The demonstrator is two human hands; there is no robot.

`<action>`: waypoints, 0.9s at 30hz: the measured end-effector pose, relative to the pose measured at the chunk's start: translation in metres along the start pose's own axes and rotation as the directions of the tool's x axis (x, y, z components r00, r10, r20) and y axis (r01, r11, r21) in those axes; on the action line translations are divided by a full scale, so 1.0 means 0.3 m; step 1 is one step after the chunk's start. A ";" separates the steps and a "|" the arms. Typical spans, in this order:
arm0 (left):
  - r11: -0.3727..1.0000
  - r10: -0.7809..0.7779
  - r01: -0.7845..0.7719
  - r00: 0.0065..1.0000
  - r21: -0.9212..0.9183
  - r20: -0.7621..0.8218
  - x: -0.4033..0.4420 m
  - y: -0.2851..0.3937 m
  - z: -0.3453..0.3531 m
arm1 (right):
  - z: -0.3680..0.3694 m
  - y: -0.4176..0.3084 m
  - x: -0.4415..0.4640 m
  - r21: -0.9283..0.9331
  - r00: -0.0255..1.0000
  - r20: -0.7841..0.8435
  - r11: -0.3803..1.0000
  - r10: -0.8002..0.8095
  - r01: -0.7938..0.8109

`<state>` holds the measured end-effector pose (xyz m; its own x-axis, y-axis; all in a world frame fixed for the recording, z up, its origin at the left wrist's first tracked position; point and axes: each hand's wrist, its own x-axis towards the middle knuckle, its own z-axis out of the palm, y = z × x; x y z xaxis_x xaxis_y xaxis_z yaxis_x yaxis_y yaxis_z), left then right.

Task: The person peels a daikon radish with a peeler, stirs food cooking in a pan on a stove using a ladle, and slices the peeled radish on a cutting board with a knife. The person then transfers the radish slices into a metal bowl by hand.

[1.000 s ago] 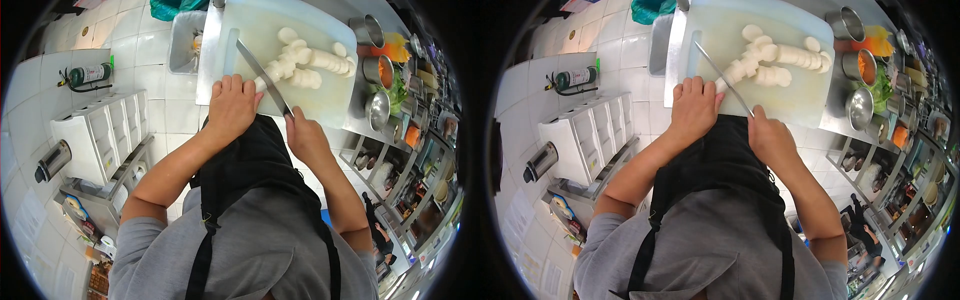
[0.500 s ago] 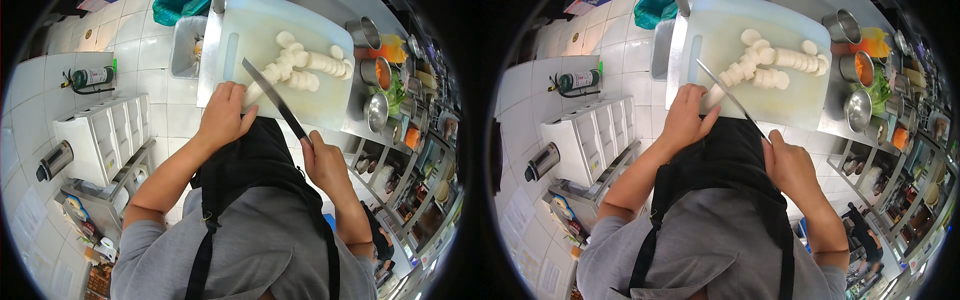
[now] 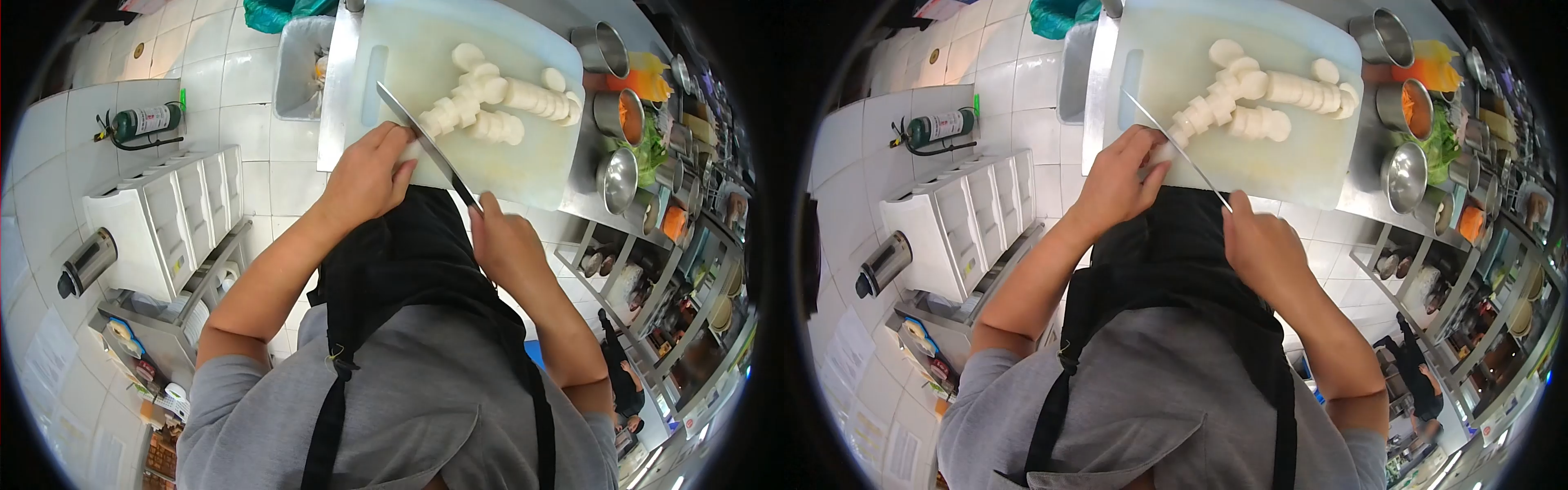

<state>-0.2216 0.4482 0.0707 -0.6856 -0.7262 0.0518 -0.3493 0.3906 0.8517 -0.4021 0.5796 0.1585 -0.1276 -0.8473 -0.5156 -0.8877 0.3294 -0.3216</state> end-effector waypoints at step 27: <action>0.997 0.007 0.013 0.963 0.070 -0.269 -0.068 -0.022 0.062 | -0.087 0.019 -0.156 -0.149 0.995 0.019 0.984 -0.095 0.096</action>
<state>-0.2171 0.4709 0.0542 -0.4905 -0.8491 0.1959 -0.4019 0.4199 0.8137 -0.4129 0.6102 0.2016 -0.0345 -0.8664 -0.4982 -0.9517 0.1806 -0.2483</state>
